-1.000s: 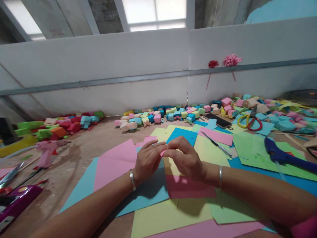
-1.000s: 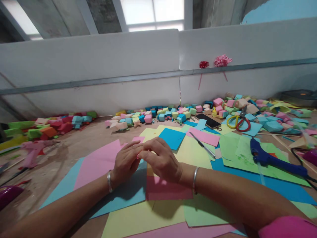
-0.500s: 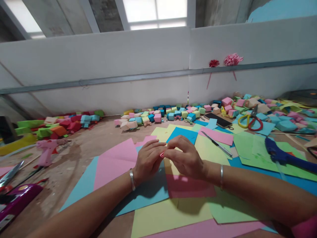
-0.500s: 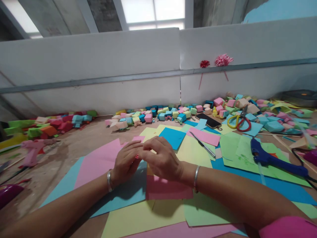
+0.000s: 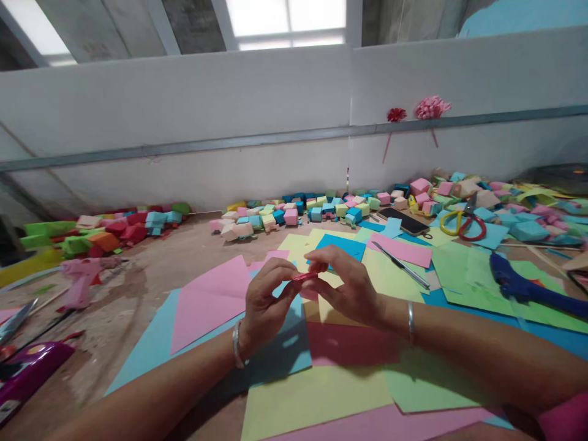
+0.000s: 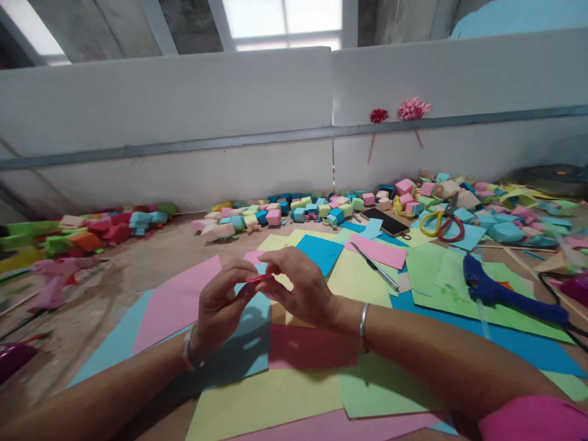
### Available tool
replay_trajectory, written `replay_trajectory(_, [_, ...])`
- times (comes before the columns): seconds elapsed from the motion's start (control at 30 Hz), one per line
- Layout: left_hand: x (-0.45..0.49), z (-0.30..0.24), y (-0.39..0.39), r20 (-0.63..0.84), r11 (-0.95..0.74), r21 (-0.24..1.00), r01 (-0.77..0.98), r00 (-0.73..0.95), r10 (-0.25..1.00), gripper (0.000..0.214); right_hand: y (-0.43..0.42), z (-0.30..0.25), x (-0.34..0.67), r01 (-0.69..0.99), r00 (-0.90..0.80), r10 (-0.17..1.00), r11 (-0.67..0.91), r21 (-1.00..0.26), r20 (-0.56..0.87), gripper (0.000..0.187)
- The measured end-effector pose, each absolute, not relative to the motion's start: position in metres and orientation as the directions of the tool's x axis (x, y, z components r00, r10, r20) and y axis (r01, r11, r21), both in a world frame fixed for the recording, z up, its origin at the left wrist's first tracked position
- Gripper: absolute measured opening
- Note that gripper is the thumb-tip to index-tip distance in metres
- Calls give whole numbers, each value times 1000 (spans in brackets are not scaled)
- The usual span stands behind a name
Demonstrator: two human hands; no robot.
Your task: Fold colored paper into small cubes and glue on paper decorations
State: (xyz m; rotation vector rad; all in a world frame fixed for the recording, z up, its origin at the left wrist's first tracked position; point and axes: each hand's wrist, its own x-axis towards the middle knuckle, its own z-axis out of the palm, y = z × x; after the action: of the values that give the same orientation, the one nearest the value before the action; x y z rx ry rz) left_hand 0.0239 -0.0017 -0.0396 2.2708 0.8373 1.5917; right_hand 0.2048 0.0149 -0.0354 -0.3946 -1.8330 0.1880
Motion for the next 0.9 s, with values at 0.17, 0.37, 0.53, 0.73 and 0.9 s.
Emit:
replay_trajectory(0.17, [27, -40, 0, 657, -667, 730, 151, 116, 745, 4, 20, -43, 201, 153, -259, 555, 832, -533, 791, 14])
replay_trajectory(0.37, [28, -36, 0, 525, -528, 843, 100, 61, 849, 6, 20, -46, 200, 208, -242, 625, 780, -590, 742, 17])
replay_trajectory(0.53, [29, -28, 2, 367, -365, 930, -42, 62, 928, 9, 20, -41, 202, 195, -244, 664, 748, -635, 707, 19])
replay_trajectory(0.73, [23, -31, 11, 218, -209, 975, -77, 143, 965, 18, 21, -42, 203, 186, -243, 717, 696, -694, 653, 17])
replay_trajectory(0.9, [20, -30, 17, 232, -233, 972, -11, 157, 960, 16, 26, -44, 205, 248, -253, 720, 694, -676, 646, 17])
